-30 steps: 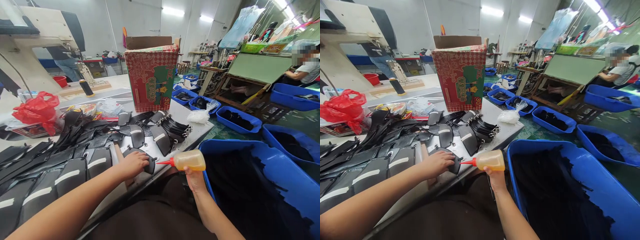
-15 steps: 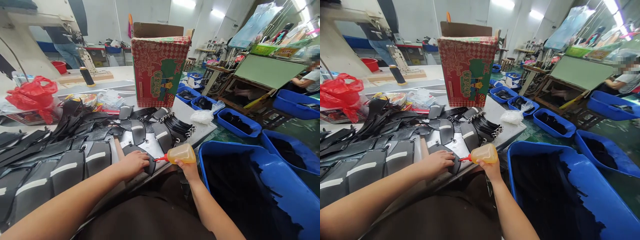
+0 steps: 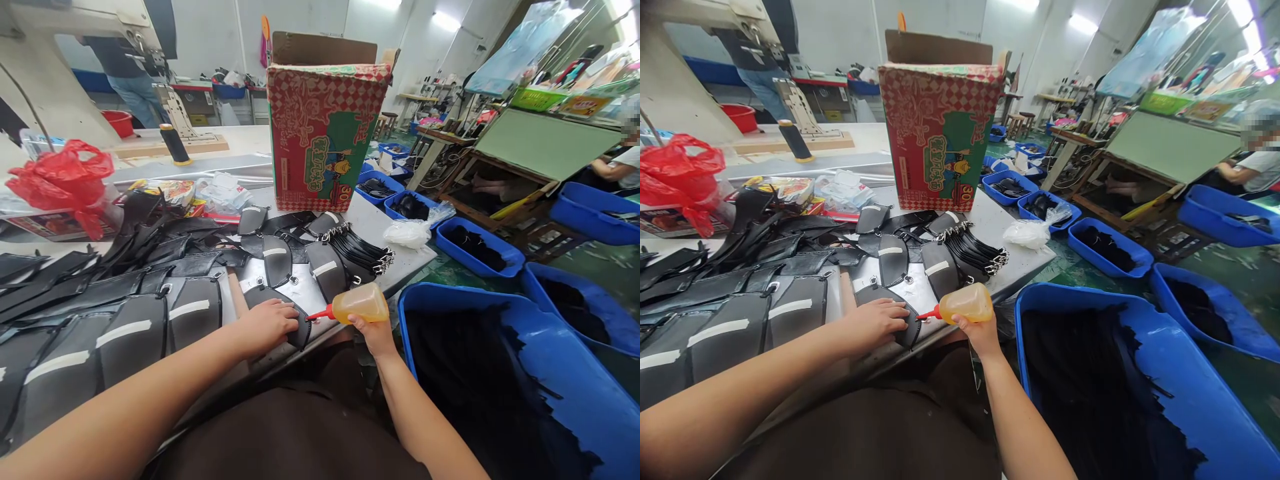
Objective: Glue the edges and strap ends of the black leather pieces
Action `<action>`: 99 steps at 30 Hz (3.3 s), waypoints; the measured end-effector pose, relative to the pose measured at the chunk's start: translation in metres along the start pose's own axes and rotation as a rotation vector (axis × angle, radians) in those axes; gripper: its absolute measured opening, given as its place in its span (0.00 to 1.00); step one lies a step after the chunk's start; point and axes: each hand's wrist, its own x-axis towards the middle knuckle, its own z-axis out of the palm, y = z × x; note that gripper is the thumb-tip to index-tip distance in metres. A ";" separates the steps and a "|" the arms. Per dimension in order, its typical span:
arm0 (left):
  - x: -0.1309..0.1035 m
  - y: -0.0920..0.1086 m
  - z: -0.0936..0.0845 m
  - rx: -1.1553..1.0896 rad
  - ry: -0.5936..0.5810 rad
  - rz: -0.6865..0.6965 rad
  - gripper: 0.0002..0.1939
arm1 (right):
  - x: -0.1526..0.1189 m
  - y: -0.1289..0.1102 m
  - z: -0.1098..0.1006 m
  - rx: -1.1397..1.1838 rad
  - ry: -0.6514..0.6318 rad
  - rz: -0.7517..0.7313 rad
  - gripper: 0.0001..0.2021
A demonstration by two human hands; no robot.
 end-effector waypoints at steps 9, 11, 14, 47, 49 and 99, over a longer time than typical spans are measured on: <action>0.001 0.001 -0.001 0.049 0.006 0.033 0.05 | 0.006 0.010 -0.001 -0.098 -0.104 -0.083 0.20; 0.000 0.000 0.000 0.069 -0.007 0.039 0.05 | 0.009 0.013 -0.005 -0.095 -0.135 -0.103 0.19; 0.000 -0.001 0.002 0.071 0.008 0.039 0.05 | 0.011 0.017 -0.008 -0.100 -0.147 -0.113 0.19; 0.002 -0.009 0.002 0.142 0.005 0.012 0.10 | -0.017 0.035 -0.022 -0.043 -0.026 -0.088 0.20; 0.002 -0.008 0.001 0.143 -0.002 0.003 0.11 | -0.022 0.038 -0.022 -0.039 -0.048 -0.071 0.20; 0.020 0.025 -0.076 0.030 -0.163 -0.193 0.17 | -0.020 0.008 -0.032 0.404 0.245 0.030 0.23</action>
